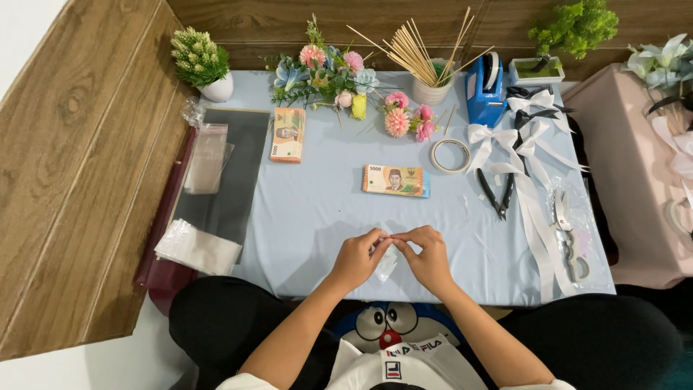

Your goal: The person wraps individual banknotes in clear plastic sleeves and secures them with adhesive tape, handling the currency and plastic by hand.

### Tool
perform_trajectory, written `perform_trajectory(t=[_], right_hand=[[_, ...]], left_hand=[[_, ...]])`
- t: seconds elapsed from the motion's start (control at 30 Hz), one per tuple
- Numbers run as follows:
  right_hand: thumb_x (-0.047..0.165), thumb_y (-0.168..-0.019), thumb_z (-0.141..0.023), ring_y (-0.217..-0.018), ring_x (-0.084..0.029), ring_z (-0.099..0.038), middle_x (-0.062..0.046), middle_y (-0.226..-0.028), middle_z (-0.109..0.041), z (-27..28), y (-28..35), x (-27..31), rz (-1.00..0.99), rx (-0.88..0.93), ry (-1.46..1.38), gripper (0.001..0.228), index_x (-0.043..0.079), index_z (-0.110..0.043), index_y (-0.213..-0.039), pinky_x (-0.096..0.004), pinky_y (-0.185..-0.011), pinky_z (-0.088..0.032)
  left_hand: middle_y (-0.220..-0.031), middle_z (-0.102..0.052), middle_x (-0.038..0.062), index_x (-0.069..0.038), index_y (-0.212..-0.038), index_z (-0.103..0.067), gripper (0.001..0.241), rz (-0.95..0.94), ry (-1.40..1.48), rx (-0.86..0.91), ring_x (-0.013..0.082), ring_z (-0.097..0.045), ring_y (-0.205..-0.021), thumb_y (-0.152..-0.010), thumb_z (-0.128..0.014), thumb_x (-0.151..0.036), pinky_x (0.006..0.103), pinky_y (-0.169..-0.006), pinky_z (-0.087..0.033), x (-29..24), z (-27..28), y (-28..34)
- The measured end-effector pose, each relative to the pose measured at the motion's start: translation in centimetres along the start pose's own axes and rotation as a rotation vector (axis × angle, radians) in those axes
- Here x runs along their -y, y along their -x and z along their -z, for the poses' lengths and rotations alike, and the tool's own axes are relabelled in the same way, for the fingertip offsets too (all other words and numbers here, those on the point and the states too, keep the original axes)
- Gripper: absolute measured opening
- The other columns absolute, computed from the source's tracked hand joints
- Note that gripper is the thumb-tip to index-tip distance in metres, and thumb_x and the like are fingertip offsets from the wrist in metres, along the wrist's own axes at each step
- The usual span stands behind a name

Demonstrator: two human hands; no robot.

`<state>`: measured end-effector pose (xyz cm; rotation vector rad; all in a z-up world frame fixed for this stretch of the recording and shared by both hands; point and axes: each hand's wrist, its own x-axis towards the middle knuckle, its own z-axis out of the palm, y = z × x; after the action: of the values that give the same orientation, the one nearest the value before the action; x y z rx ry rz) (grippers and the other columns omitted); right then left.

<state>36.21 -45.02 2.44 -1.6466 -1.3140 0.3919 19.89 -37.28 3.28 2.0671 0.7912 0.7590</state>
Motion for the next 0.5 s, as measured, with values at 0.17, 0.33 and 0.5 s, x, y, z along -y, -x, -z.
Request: perform_trajectory(t=[0.17, 0.33, 0.5], right_hand=[[0.012, -0.083, -0.083, -0.08, -0.02, -0.068, 0.002, -0.07, -0.074, 0.5, -0.1, 0.1, 0.004, -0.019, 0.016, 0.01, 0.021, -0.083, -0.086, -0.034, -0.085, -0.046], [0.015, -0.084, -0.083, -0.078, -0.019, -0.065, 0.003, -0.068, -0.071, 0.3, 0.0, -0.1, 0.114, -0.068, 0.138, 0.005, 0.02, -0.081, -0.085, -0.034, -0.087, -0.044], [0.018, -0.087, -0.081, -0.075, -0.016, -0.06, 0.005, -0.067, -0.067, -0.3, -0.3, -0.6, 0.278, -0.127, 0.334, 0.005, 0.021, -0.079, -0.084, -0.033, -0.088, -0.042]], left_hand=[[-0.068, -0.073, 0.006, -0.014, -0.102, -0.069, 0.015, -0.027, -0.028, 0.012, 0.0216, -0.068, -0.053, -0.104, -0.062, -0.027, 0.0308, -0.052, -0.057, 0.9, -0.4, 0.5], [-0.064, -0.072, 0.005, -0.013, -0.102, -0.069, 0.016, -0.036, -0.051, 0.013, 0.0213, -0.068, -0.051, -0.104, -0.062, -0.027, 0.031, -0.05, -0.056, 0.4, -0.1, 0.4], [-0.062, -0.072, 0.005, -0.012, -0.101, -0.068, 0.015, -0.02, -0.103, 0.001, 0.0241, -0.07, -0.054, -0.104, -0.061, -0.026, 0.0337, -0.052, -0.058, -0.6, 0.5, 0.2]])
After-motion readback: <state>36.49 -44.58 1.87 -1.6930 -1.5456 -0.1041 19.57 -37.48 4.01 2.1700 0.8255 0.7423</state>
